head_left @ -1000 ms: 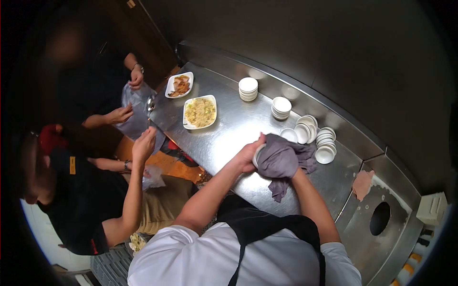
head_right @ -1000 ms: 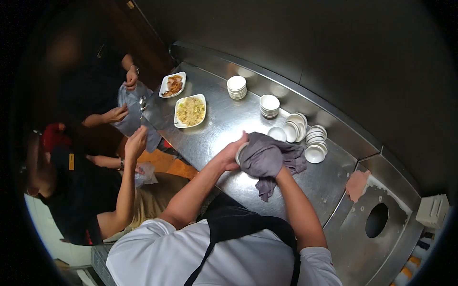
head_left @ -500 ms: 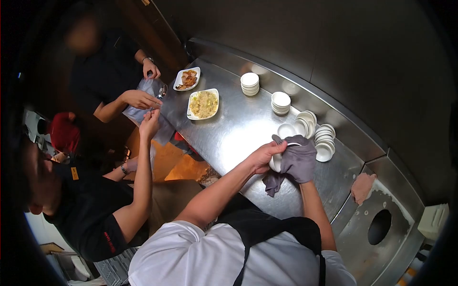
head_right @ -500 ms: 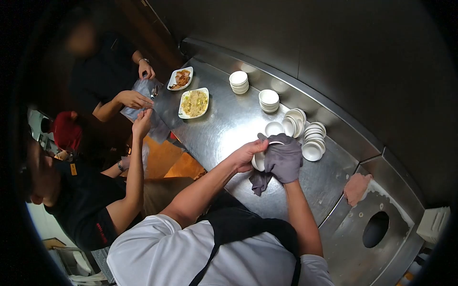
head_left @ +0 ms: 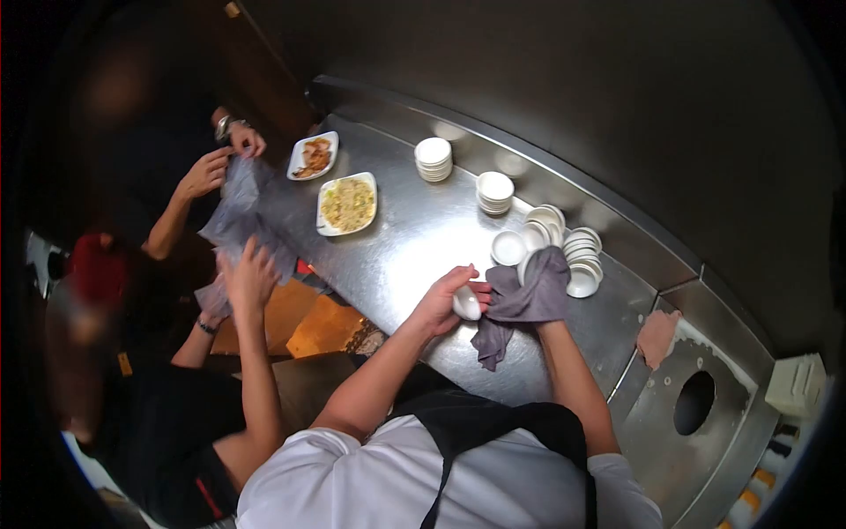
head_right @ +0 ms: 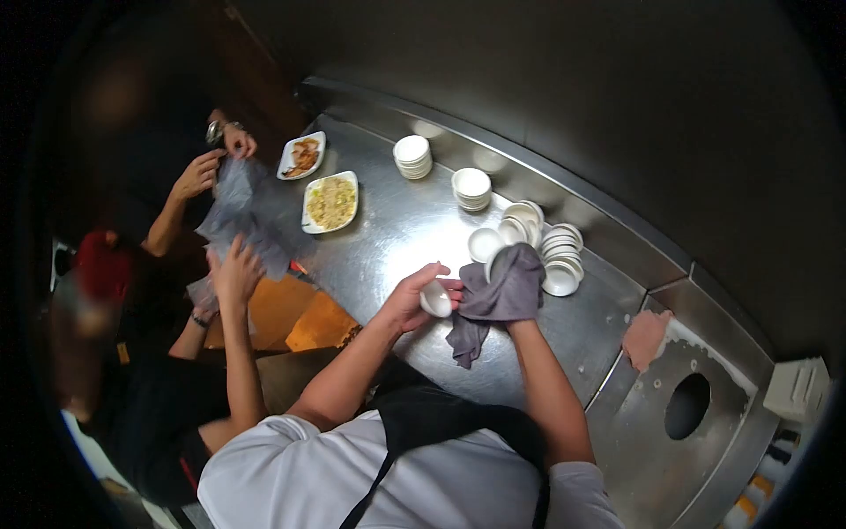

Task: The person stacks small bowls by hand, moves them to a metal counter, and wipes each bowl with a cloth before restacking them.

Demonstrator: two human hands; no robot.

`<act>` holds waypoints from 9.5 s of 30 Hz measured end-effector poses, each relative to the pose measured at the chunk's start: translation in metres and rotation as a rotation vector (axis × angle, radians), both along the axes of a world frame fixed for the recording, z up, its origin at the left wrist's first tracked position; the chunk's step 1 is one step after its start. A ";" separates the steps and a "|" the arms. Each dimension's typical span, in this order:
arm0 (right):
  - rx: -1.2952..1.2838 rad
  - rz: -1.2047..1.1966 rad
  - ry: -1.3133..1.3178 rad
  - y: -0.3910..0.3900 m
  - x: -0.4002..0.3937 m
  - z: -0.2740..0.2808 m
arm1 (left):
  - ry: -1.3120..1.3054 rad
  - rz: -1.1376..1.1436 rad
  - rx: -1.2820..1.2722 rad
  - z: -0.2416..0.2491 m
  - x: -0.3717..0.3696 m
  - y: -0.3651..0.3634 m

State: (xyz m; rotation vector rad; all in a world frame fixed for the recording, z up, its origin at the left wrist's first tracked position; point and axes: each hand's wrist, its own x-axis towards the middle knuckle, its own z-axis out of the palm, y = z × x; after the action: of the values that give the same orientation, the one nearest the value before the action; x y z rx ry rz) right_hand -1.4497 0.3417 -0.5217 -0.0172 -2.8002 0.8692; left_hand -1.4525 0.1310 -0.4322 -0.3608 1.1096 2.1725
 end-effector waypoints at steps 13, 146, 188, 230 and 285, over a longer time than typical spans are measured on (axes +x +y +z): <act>0.138 -0.016 0.546 -0.024 -0.133 0.070 | -0.045 0.228 -0.001 -0.002 -0.019 -0.052; 0.098 0.190 0.023 0.020 0.133 0.043 | 0.818 -0.137 -0.360 -0.025 0.038 0.100; -0.211 0.118 0.053 -0.042 0.079 0.106 | -0.074 -0.336 0.424 -0.026 -0.004 0.018; -0.956 -0.322 -0.059 0.003 0.093 0.072 | -0.079 -0.082 0.780 -0.041 0.038 -0.033; 0.680 0.327 0.183 -0.028 0.036 0.060 | -0.143 -0.303 0.434 -0.040 0.010 -0.054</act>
State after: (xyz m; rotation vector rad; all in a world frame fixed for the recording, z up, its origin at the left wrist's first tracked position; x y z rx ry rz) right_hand -1.4136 0.3140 -0.4612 0.5985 -2.8034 -0.0713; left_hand -1.4428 0.0771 -0.4720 -0.1373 0.5501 2.0094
